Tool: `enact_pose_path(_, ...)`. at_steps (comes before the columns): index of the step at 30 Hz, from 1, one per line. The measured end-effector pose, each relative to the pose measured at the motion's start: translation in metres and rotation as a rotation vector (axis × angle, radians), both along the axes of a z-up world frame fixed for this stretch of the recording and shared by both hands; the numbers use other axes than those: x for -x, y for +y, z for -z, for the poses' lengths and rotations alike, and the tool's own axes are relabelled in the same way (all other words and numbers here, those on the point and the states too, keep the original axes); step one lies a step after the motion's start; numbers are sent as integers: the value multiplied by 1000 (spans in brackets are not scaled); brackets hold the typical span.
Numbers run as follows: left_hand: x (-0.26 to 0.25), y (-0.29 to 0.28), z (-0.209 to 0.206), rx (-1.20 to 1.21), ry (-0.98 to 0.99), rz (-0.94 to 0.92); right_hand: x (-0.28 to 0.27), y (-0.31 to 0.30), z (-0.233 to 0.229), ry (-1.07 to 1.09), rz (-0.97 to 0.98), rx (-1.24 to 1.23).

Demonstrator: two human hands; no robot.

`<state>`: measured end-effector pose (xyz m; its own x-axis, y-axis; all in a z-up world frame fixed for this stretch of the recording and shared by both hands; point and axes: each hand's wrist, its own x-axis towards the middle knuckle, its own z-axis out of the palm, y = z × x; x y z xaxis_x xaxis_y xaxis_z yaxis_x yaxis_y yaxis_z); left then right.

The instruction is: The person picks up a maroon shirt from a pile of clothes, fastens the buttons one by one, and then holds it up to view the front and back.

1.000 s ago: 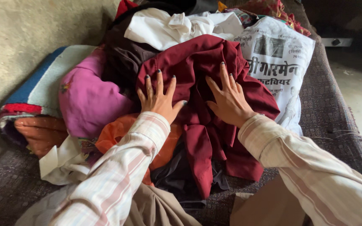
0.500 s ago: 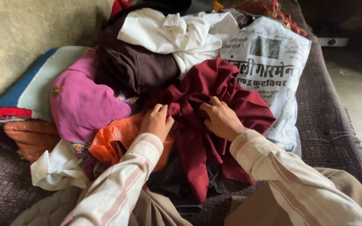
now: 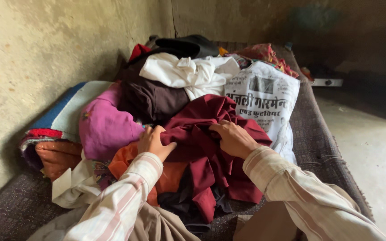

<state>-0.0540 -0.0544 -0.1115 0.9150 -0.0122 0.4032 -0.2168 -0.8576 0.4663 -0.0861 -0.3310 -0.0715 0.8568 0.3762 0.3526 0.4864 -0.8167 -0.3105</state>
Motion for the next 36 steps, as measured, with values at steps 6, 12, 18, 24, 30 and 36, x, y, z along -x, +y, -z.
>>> enact_pose_path(6, -3, 27, -16, 102, -124, -108, 10, -6, -41, 98, 336, 249)
enact_pose_path(12, 8, 33, -49, 285, -321, 224, 10, 5, -82, -183, 113, -8)
enact_pose_path(18, 37, -4, -94, 289, -287, 526, 15, 45, -157, -340, -169, -349)
enact_pose_path(24, 7, -36, -55, 185, 212, 432, 56, 85, -233, 87, -582, -930)
enact_pose_path(30, -109, -40, 116, 146, 239, 310, 89, 71, -277, 117, -710, -1159)
enact_pose_path(36, -115, -10, 20, 922, 498, 293, 89, 2, -300, -53, -562, -1180)
